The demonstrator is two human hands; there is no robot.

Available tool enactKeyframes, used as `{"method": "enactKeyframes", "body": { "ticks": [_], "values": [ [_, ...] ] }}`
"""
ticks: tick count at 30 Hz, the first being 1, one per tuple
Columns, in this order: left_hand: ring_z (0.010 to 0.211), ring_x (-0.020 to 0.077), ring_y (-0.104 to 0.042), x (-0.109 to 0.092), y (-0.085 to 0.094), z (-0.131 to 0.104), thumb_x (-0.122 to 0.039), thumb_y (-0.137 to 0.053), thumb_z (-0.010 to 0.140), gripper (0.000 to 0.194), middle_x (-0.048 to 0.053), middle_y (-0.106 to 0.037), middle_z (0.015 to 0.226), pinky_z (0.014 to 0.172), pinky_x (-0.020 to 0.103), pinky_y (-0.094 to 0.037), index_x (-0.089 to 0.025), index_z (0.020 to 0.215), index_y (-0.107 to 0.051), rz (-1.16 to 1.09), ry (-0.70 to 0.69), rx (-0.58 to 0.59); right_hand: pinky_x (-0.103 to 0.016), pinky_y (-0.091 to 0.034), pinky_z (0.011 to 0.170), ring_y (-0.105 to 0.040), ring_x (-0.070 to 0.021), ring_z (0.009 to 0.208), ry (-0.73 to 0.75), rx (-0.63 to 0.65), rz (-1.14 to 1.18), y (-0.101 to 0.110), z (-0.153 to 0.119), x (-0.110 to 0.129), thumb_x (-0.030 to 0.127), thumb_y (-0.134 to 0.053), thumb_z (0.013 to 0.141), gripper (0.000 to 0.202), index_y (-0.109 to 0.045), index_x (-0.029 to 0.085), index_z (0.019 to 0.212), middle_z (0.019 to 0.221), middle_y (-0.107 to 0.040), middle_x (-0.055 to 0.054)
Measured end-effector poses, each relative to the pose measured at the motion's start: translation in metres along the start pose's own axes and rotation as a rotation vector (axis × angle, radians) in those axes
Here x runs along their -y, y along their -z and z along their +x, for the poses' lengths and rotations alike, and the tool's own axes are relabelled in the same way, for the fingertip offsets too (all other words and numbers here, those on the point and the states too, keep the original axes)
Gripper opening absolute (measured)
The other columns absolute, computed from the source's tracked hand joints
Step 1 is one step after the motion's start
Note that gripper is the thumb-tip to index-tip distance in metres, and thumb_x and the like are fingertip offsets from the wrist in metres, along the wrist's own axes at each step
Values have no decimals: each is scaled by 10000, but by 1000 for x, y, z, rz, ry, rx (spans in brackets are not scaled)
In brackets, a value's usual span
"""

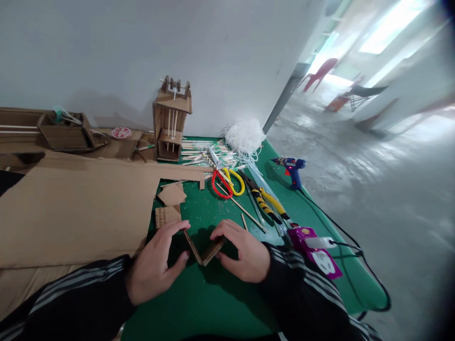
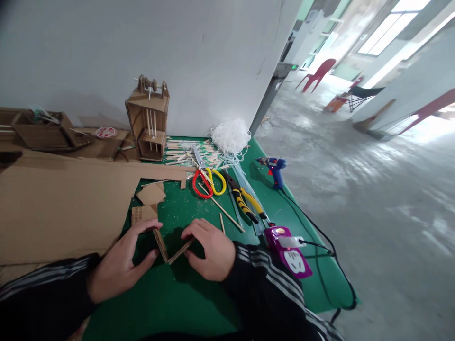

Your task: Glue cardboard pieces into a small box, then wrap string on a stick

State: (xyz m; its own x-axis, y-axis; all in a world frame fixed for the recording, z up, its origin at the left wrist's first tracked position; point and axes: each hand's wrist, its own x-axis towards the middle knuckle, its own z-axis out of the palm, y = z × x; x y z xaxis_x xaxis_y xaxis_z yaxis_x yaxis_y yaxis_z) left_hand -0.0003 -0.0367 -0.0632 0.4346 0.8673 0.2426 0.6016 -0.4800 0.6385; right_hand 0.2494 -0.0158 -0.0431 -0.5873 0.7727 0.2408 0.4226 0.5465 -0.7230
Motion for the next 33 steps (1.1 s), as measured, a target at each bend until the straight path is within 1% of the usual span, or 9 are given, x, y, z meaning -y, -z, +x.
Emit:
{"method": "enactKeyframes", "body": {
  "ticks": [4, 8, 18, 22, 27, 33],
  "values": [
    [1253, 225, -494, 2, -2, 0, -208, -492, 923, 464, 89, -535, 1309, 1055, 398, -442, -243, 1354, -326, 12, 2, -17, -328, -447, 723, -531, -194, 825, -1, -15, -7, -1, 0, -2, 121, -569, 754, 219, -538, 212, 951, 891, -589, -48],
    [1237, 226, -504, 3, -3, 0, -199, -487, 920, 482, 82, -552, 1268, 1053, 403, -442, -245, 1367, -313, 23, -7, -30, -323, -443, 719, -527, -191, 821, -5, -8, -13, -1, 0, -2, 116, -572, 748, 234, -540, 212, 960, 892, -585, -45],
    [1255, 221, -500, 3, -4, 0, -206, -484, 927, 468, 83, -533, 1315, 1061, 407, -443, -246, 1363, -320, 40, -9, -27, -332, -462, 751, -539, -201, 868, -25, 14, -21, 1, 0, -1, 103, -593, 734, 294, -540, 209, 1004, 939, -588, -56],
    [1256, 239, -508, 4, -4, 0, -216, -476, 932, 466, 97, -528, 1328, 1051, 423, -457, -239, 1370, -318, 49, -16, -16, -340, -470, 756, -541, -205, 869, -23, 11, -29, 0, 0, 0, 102, -592, 729, 298, -543, 212, 1002, 941, -592, -58],
    [1277, 242, -486, 3, -3, 0, -213, -462, 941, 461, 108, -509, 1347, 1066, 453, -441, -245, 1370, -297, 34, 0, 21, -341, -473, 751, -547, -207, 863, -15, 4, -31, 1, 0, 1, 107, -584, 736, 290, -542, 216, 1002, 933, -594, -58],
    [1273, 242, -490, 3, -3, 0, -218, -476, 930, 472, 100, -505, 1351, 1067, 443, -441, -246, 1369, -304, 45, 18, 19, -338, -468, 745, -543, -206, 860, -23, 9, -33, 1, 0, 1, 112, -587, 734, 284, -541, 213, 996, 932, -592, -58]
  ]
}}
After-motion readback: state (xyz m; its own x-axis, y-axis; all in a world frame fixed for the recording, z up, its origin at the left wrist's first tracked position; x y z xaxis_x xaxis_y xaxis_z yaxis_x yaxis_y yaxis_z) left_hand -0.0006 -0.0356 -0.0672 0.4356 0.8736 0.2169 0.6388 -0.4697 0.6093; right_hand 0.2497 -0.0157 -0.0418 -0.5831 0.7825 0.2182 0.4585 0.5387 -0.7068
